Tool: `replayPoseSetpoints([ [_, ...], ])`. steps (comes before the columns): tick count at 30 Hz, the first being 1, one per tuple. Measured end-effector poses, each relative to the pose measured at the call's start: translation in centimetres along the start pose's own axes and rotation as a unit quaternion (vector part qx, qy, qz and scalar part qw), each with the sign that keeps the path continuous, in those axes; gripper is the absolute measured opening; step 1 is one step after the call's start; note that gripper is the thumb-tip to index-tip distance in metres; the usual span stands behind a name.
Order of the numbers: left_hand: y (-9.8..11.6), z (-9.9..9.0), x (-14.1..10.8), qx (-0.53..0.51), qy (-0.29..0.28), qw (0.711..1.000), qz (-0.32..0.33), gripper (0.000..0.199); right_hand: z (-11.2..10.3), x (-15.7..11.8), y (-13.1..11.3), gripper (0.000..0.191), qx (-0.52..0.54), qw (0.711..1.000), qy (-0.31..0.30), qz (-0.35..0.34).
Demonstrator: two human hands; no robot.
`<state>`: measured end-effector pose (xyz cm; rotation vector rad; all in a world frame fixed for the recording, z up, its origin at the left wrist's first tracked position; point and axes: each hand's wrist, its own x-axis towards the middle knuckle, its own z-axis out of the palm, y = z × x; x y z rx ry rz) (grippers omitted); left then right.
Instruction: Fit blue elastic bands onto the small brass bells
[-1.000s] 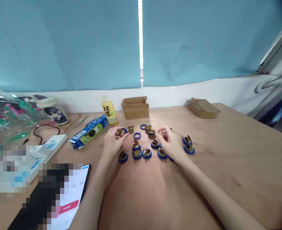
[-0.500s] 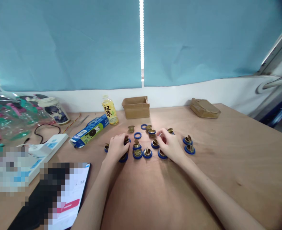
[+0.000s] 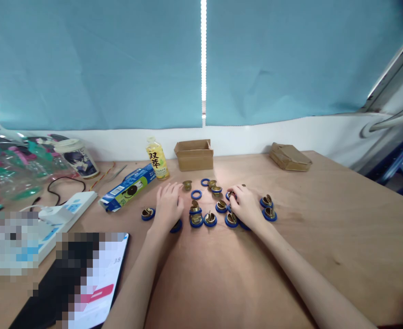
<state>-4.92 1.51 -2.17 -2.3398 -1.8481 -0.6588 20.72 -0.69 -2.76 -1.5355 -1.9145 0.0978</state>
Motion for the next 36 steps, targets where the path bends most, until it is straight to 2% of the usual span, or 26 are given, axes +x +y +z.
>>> replayPoseSetpoints([
  [4,0.8,0.2,0.0,-0.040,-0.054,0.996,0.056,0.034,0.1,-0.1,-0.1,0.022,-0.024,0.999,-0.038,-0.028],
  [7,1.4,0.7,-0.3,-0.034,-0.082,0.993,0.078,0.031,-0.1,-0.2,-0.1,0.019,-0.052,0.997,-0.042,-0.038],
  [9,1.7,1.1,-0.4,-0.027,-0.087,0.993,0.078,0.034,-0.1,-0.2,0.0,0.018,-0.063,0.996,-0.038,-0.046],
  [14,1.8,2.0,-0.7,-0.013,-0.089,0.992,0.087,0.059,-0.4,0.1,0.0,0.020,-0.041,0.998,-0.023,-0.047],
  [18,1.6,2.2,-0.7,-0.001,-0.108,0.988,0.106,0.058,-0.7,1.7,-0.8,0.029,-0.040,0.997,-0.048,-0.054],
  [23,1.9,1.9,-0.5,0.008,-0.096,0.992,0.081,0.033,0.8,6.1,-1.0,0.037,-0.060,0.991,-0.106,-0.059],
  [27,2.2,1.4,-0.4,0.011,-0.090,0.994,0.060,0.017,2.8,8.7,-0.5,0.028,-0.064,0.986,-0.149,-0.050],
  [31,2.3,1.3,-0.4,-0.005,-0.086,0.995,0.044,0.009,3.9,9.4,-0.3,0.017,-0.050,0.989,-0.136,-0.032],
  [36,2.3,1.2,-0.2,-0.070,-0.052,0.996,-0.001,0.014,3.4,8.8,-0.1,0.009,0.011,0.997,-0.080,-0.014],
])
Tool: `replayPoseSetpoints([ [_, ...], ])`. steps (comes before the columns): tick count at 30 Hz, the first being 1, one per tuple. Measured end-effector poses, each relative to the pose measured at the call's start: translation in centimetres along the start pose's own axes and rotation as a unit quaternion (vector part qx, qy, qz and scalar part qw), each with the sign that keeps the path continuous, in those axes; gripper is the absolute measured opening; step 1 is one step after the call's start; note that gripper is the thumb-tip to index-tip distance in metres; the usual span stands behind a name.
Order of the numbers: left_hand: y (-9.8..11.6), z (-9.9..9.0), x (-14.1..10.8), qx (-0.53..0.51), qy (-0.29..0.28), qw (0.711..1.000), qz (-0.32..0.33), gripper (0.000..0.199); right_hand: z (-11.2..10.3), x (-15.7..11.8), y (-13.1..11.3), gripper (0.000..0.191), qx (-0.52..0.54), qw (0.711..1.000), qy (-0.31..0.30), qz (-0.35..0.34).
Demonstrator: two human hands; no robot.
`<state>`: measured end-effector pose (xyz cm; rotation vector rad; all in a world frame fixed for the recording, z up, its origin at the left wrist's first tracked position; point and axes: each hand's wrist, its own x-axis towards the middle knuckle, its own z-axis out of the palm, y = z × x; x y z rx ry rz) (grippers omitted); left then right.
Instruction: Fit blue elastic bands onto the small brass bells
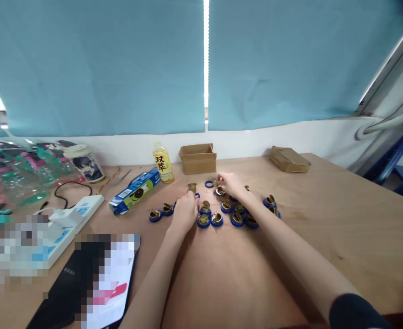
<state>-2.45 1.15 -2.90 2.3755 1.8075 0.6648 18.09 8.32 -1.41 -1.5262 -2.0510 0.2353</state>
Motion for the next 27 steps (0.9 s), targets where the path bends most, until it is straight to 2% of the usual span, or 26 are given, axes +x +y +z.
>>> replayPoseSetpoints([
  [4,0.3,-0.7,0.1,-0.085,0.044,0.995,-0.016,0.016,-1.0,-1.4,-0.2,0.007,0.081,0.996,0.044,-0.002],
  [6,0.8,-1.1,0.0,-0.127,0.058,0.990,-0.005,0.014,-1.7,-2.7,-0.6,0.008,0.119,0.992,0.049,-0.009],
  [8,1.5,-1.5,-0.1,-0.194,0.064,0.979,0.017,0.021,-2.5,-4.3,-1.4,0.008,0.149,0.987,0.054,-0.016],
  [12,3.3,-1.9,-0.8,-0.324,0.053,0.941,0.076,0.042,-3.7,-8.0,-3.5,0.007,0.261,0.961,0.084,-0.022],
  [16,4.4,-2.0,-1.4,-0.350,0.031,0.930,0.112,0.045,-3.4,-10.1,-4.5,0.009,0.232,0.966,0.085,-0.080],
  [20,4.3,-2.3,-1.4,-0.405,-0.002,0.911,0.081,0.053,-2.4,-10.7,-4.3,0.010,0.220,0.968,0.083,-0.086],
  [23,4.1,-2.8,-1.2,-0.464,-0.004,0.885,0.042,0.059,-2.1,-10.9,-4.5,0.009,0.254,0.962,0.070,-0.070],
  [25,4.1,-3.1,-1.1,-0.492,0.009,0.871,0.016,0.054,-2.2,-11.1,-4.7,0.009,0.293,0.953,0.056,-0.050],
  [27,4.2,-3.2,-1.1,-0.492,0.024,0.870,-0.005,0.048,-2.1,-11.3,-4.9,0.010,0.308,0.949,0.048,-0.041],
])
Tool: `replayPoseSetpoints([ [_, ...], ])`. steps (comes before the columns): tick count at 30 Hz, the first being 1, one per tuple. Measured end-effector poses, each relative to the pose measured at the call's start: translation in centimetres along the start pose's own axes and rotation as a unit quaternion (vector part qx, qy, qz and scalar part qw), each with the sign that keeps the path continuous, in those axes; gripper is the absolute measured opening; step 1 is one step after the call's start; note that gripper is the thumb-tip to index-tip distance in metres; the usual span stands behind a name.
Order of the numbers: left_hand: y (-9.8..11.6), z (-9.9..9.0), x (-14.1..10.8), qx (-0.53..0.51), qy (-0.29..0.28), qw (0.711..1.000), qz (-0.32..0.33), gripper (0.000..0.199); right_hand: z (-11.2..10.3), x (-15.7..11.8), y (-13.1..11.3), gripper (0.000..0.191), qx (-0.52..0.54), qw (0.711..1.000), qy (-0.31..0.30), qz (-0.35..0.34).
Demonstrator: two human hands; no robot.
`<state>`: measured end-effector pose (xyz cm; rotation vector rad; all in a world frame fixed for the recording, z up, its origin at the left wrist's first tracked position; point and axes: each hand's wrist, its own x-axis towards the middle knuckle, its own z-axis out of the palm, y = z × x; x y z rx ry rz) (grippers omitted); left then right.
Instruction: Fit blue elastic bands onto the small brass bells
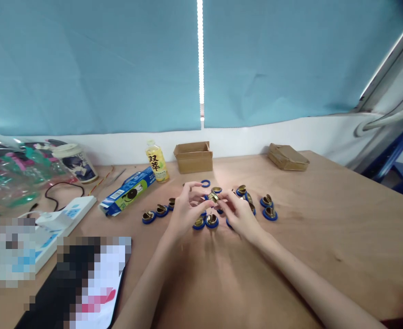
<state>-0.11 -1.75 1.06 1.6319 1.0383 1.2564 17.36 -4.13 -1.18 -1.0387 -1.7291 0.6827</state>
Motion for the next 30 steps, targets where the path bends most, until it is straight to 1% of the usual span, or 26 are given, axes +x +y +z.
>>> replayPoseSetpoints([
  [2,-0.1,0.3,-0.1,0.003,0.010,1.000,-0.010,0.042,0.1,-0.2,0.1,0.010,-0.021,1.000,-0.002,-0.005],
  [4,-0.4,0.9,-0.2,-0.018,0.018,1.000,-0.016,0.039,0.3,-0.4,0.3,0.009,-0.047,0.999,0.002,-0.013],
  [8,-1.5,2.2,-0.5,-0.069,0.040,0.997,-0.009,0.030,0.7,-0.6,0.7,0.009,-0.057,0.998,0.013,-0.012],
  [11,-2.0,2.5,-0.5,-0.088,0.042,0.995,-0.009,0.028,0.7,-0.6,0.3,0.011,-0.064,0.998,0.011,-0.016],
  [15,-1.9,2.3,-0.3,-0.110,0.034,0.993,-0.022,0.030,0.4,-0.7,-0.4,0.016,-0.068,0.997,-0.022,-0.026],
  [17,-1.7,2.3,-0.3,-0.107,0.025,0.994,-0.024,0.031,0.4,-0.8,-0.5,0.024,-0.085,0.996,-0.031,-0.021],
  [19,-1.5,2.4,-0.4,-0.098,0.018,0.995,-0.017,0.032,0.4,-0.8,-0.4,0.028,-0.116,0.993,-0.022,-0.019],
  [23,-0.7,2.4,-0.6,-0.093,-0.020,0.995,0.007,0.039,0.0,-0.4,-0.2,0.026,-0.155,0.987,0.015,-0.035],
  [26,0.0,1.9,-0.4,-0.076,-0.045,0.996,0.015,0.038,-0.6,0.0,-0.5,0.022,-0.137,0.989,0.033,-0.038],
  [30,0.6,1.1,-0.2,-0.064,-0.043,0.997,0.000,0.036,-0.9,0.3,-1.0,0.021,-0.044,0.999,0.026,-0.010],
])
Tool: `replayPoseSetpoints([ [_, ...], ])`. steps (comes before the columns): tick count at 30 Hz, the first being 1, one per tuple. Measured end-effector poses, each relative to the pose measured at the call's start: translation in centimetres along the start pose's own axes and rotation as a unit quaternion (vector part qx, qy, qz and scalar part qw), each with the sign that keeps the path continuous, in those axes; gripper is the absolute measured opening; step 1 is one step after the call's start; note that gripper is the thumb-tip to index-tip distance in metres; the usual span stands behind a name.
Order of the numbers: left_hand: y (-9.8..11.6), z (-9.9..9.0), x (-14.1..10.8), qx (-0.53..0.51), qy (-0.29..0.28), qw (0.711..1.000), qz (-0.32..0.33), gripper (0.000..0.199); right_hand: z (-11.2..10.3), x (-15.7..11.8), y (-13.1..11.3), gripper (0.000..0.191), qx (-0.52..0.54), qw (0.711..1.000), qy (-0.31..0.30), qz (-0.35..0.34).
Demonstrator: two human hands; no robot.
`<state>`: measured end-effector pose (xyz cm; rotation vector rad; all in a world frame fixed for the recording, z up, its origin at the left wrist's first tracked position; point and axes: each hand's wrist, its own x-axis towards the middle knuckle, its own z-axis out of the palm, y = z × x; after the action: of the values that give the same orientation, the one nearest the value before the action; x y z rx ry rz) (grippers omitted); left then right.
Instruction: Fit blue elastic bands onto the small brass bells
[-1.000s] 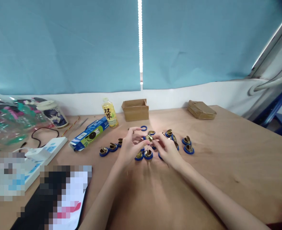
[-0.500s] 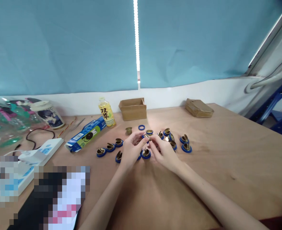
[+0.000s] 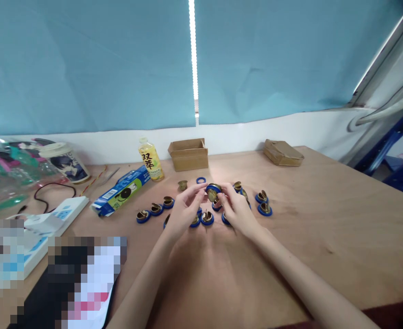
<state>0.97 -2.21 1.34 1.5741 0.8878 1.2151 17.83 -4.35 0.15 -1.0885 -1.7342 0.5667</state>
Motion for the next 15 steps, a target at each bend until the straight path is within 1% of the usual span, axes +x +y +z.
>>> replayPoseSetpoints([
  [3,-0.13,-0.17,0.03,-0.009,-0.007,1.000,-0.006,0.036,0.06,-0.06,-0.14,0.025,0.040,0.999,-0.009,0.014],
  [7,-0.63,0.00,0.01,-0.021,-0.014,1.000,-0.001,0.034,0.25,-0.29,0.15,0.028,0.044,0.999,-0.019,0.011],
  [12,-0.74,0.05,-0.02,-0.024,-0.026,0.999,-0.002,0.029,0.39,-0.50,0.59,0.028,-0.009,1.000,-0.017,0.000],
  [15,-0.60,-0.07,-0.04,-0.019,-0.029,0.999,0.000,0.027,0.13,-0.44,0.71,0.029,-0.061,0.998,-0.030,-0.012],
])
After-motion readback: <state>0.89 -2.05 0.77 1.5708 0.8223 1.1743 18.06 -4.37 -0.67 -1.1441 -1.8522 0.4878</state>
